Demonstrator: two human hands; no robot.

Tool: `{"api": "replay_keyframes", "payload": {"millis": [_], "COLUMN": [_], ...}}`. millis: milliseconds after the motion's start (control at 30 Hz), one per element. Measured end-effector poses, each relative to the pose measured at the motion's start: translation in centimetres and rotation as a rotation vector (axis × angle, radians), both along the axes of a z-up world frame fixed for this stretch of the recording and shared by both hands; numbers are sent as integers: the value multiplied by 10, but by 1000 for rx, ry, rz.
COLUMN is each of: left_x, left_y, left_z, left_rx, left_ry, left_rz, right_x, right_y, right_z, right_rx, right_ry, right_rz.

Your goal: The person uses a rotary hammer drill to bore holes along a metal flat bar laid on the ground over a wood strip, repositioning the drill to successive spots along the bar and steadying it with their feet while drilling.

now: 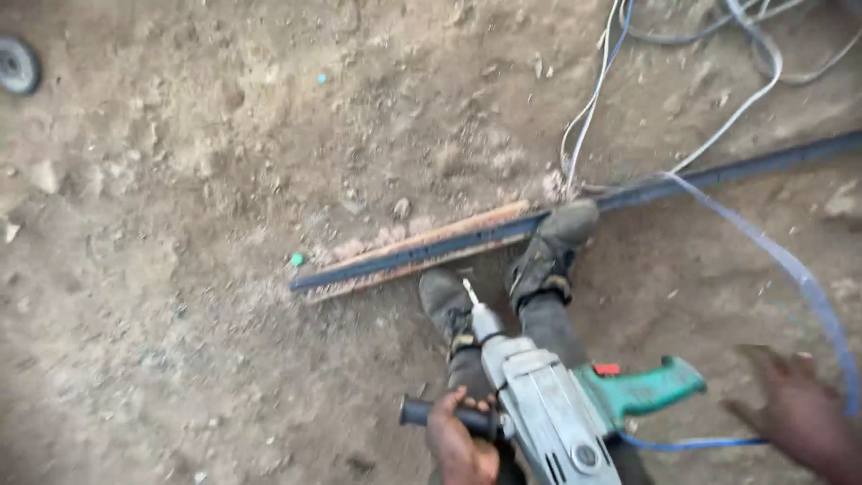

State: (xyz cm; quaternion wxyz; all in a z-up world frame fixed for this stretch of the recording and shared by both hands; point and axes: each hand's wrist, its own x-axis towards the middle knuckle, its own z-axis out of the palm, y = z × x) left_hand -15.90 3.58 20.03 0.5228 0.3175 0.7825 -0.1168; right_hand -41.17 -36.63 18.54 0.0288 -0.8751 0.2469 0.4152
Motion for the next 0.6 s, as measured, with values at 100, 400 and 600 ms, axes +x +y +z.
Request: {"api": "replay_keyframes", "payload": {"millis": [100,400,600], "left_x": [7,4,-79], "left_y": [33,68,109], "left_z": [23,69,28], "left_rx": [1,-1,5], "left_ry": [-20,10,123], "left_rz": [-30,-22,88], "right_x": [-49,67,115], "right_y": [7,81,62], "right_z": [12,68,51], "right_rx": [-92,-49,-103], "right_ry": [5,205,262], "right_rz": [-155,-304,-257]}}
